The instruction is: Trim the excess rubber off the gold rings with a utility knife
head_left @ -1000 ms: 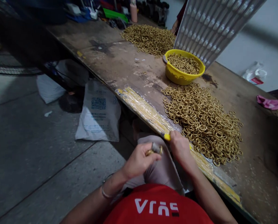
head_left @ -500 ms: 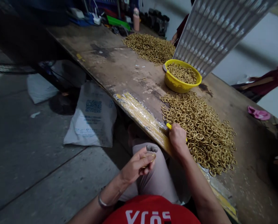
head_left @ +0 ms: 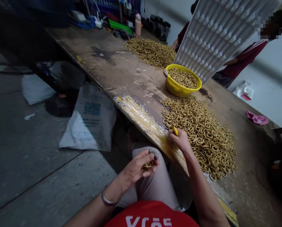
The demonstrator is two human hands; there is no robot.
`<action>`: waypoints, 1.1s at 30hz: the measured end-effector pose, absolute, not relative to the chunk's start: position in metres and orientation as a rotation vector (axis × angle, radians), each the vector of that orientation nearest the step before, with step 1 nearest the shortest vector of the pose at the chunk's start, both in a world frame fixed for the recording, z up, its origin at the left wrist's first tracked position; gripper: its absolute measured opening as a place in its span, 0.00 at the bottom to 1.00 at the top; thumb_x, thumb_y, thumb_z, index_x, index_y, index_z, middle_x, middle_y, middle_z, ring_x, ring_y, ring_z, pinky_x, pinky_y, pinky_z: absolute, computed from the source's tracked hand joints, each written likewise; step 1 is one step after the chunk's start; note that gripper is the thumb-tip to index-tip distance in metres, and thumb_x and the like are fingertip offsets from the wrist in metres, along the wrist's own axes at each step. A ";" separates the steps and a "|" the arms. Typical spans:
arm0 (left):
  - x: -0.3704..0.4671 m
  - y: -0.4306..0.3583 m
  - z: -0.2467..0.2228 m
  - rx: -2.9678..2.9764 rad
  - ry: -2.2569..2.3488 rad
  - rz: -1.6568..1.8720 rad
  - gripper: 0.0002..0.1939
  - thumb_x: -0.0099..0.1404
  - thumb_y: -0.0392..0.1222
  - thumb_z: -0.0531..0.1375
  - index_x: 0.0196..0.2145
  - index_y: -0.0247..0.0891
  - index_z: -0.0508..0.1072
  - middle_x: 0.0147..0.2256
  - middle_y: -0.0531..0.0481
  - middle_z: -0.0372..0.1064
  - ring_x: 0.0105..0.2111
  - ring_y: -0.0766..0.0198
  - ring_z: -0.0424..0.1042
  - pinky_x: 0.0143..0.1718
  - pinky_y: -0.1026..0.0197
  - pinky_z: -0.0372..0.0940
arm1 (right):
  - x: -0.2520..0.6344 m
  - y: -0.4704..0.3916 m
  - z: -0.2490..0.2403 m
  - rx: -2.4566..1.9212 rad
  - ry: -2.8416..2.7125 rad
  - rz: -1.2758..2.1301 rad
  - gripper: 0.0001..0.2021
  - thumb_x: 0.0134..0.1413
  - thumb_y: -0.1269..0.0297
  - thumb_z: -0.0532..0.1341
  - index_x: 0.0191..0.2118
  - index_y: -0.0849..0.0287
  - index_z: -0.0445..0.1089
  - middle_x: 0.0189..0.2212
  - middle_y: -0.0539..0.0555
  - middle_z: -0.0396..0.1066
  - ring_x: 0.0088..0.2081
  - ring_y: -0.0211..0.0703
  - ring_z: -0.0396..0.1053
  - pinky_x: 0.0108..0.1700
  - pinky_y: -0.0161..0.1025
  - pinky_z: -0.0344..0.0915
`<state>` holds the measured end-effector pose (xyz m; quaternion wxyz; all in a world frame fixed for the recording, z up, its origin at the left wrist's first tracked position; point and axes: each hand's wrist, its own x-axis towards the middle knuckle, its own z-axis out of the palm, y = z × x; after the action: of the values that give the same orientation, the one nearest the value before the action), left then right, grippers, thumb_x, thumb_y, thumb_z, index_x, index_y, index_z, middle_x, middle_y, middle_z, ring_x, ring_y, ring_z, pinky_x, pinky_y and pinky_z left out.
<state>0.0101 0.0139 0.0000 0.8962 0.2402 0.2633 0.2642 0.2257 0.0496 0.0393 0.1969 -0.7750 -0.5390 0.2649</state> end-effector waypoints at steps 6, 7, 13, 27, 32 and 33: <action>0.022 0.018 0.009 0.829 0.800 0.796 0.18 0.55 0.51 0.71 0.33 0.36 0.71 0.23 0.54 0.70 0.17 0.72 0.64 0.12 0.72 0.53 | 0.219 0.020 0.047 -1.626 -1.093 1.445 0.19 0.49 0.45 0.61 0.28 0.54 0.58 0.17 0.41 0.54 0.15 0.30 0.48 0.16 0.31 0.50; 0.023 0.017 0.010 0.913 0.826 0.841 0.17 0.56 0.49 0.70 0.35 0.35 0.72 0.25 0.53 0.71 0.18 0.71 0.64 0.13 0.71 0.54 | 0.216 0.015 0.045 -1.492 -0.947 1.579 0.20 0.45 0.46 0.65 0.28 0.55 0.58 0.17 0.41 0.55 0.15 0.29 0.47 0.16 0.30 0.48; 0.029 0.012 0.013 1.252 0.963 0.943 0.09 0.58 0.41 0.66 0.36 0.34 0.78 0.28 0.51 0.74 0.25 0.69 0.69 0.27 0.67 0.65 | 0.199 -0.003 0.033 -1.227 -0.594 1.839 0.20 0.39 0.53 0.73 0.28 0.58 0.64 0.18 0.42 0.61 0.15 0.26 0.48 0.15 0.27 0.47; 0.028 0.007 0.016 0.963 0.850 0.681 0.17 0.57 0.51 0.68 0.32 0.30 0.76 0.19 0.51 0.69 0.15 0.73 0.59 0.14 0.70 0.52 | 0.198 -0.049 0.033 -1.978 -1.958 0.459 0.09 0.51 0.77 0.57 0.37 0.59 0.71 0.34 0.54 0.73 0.33 0.42 0.68 0.35 0.36 0.56; 0.028 0.004 0.013 1.053 0.894 0.690 0.16 0.60 0.50 0.65 0.34 0.32 0.75 0.21 0.52 0.70 0.16 0.72 0.60 0.15 0.70 0.53 | 0.189 -0.052 0.040 -2.194 -2.109 0.353 0.10 0.56 0.78 0.56 0.40 0.60 0.71 0.38 0.57 0.74 0.34 0.43 0.71 0.34 0.36 0.56; 0.027 0.003 0.016 1.079 0.903 0.687 0.15 0.60 0.49 0.65 0.34 0.32 0.75 0.22 0.51 0.70 0.17 0.72 0.61 0.15 0.69 0.53 | 0.188 -0.050 0.040 -2.208 -2.126 0.351 0.09 0.58 0.76 0.57 0.41 0.59 0.71 0.38 0.57 0.75 0.35 0.43 0.71 0.34 0.36 0.55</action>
<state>0.0271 0.0032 0.0156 0.7088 0.4862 0.4067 0.3096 0.1876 -0.0498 0.0400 0.0284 -0.7154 -0.6888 0.1137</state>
